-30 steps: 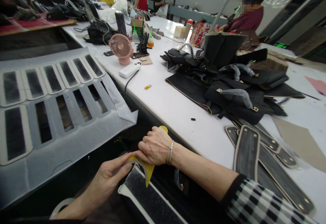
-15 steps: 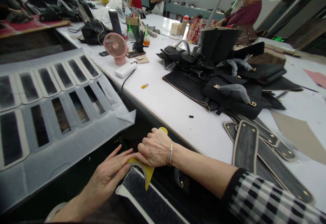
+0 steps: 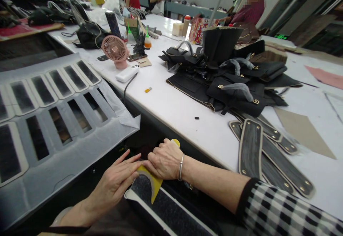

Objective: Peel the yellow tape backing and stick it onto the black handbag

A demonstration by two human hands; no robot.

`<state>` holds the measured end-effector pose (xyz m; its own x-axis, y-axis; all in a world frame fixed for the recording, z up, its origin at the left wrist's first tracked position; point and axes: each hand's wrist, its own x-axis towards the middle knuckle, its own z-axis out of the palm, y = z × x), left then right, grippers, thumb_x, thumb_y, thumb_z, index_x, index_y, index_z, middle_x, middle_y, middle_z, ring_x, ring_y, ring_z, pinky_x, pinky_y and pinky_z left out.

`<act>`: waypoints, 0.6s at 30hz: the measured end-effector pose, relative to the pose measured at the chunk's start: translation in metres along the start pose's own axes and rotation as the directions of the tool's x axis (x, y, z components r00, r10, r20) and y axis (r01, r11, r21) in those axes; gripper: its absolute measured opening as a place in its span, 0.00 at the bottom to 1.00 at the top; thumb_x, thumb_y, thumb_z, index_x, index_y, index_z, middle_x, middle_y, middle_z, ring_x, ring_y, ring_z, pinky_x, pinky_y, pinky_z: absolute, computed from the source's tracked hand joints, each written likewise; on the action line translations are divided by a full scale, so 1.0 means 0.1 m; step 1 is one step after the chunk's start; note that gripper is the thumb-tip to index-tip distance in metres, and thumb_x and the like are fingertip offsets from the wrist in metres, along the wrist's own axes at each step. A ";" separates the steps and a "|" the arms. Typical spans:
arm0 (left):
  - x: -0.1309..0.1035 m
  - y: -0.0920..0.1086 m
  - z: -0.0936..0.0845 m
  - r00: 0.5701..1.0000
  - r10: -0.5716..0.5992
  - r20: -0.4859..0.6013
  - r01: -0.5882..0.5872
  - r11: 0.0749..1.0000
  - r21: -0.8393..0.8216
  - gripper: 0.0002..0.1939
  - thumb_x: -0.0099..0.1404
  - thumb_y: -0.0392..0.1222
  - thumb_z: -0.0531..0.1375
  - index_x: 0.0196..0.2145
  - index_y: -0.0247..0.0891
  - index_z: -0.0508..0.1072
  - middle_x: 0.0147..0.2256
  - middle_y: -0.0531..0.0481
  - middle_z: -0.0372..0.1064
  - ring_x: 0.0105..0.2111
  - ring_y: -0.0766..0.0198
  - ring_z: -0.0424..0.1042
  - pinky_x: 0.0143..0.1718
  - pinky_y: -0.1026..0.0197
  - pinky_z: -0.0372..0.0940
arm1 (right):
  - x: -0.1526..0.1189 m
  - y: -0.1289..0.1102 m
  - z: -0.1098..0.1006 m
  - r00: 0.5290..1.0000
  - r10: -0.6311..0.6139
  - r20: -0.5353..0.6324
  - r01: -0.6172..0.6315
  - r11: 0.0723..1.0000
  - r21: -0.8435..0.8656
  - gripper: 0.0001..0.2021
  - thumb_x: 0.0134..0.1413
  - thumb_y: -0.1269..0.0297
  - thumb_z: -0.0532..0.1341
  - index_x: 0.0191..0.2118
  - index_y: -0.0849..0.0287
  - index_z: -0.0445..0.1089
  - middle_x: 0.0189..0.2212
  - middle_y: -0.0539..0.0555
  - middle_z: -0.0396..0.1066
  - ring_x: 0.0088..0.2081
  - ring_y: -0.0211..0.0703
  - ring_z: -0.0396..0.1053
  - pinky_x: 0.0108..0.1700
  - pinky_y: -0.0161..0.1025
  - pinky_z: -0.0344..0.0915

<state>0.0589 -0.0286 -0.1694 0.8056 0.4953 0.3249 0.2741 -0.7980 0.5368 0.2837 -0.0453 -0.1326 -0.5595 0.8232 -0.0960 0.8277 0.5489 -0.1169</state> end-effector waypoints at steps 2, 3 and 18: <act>0.00 -0.02 0.00 0.999 -0.029 0.026 0.031 0.997 -0.074 0.18 0.72 0.37 0.52 0.57 0.39 0.66 0.51 0.46 0.72 0.57 0.57 0.66 0.64 0.42 0.51 | -0.04 -0.06 0.01 0.999 0.050 0.006 -0.050 0.998 0.024 0.23 0.69 0.54 0.43 0.29 0.58 0.66 0.26 0.54 0.72 0.27 0.44 0.68 0.30 0.44 0.44; 0.00 -0.03 0.00 0.997 -0.062 0.050 0.068 0.990 -0.125 0.18 0.72 0.38 0.52 0.57 0.40 0.67 0.51 0.46 0.72 0.57 0.56 0.66 0.65 0.41 0.50 | -0.06 -0.09 0.02 0.997 0.076 0.007 -0.076 0.997 0.033 0.23 0.69 0.54 0.43 0.29 0.59 0.66 0.26 0.54 0.72 0.27 0.44 0.68 0.30 0.44 0.44; 0.16 -0.07 0.09 0.787 -0.455 0.418 0.567 0.264 -0.780 0.23 0.63 0.53 0.60 0.47 0.33 0.78 0.41 0.45 0.78 0.41 0.50 0.75 0.46 0.53 0.67 | -0.49 -0.19 0.13 0.818 0.535 0.214 -0.485 0.439 0.756 0.29 0.65 0.44 0.29 0.30 0.56 0.57 0.22 0.47 0.55 0.23 0.39 0.54 0.27 0.37 0.54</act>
<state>0.0742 -0.0182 -0.1750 0.7286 0.6087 -0.3140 0.1199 0.3380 0.9335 0.2955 -0.0981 -0.1384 -0.0242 0.9355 -0.3524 0.6023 -0.2677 -0.7521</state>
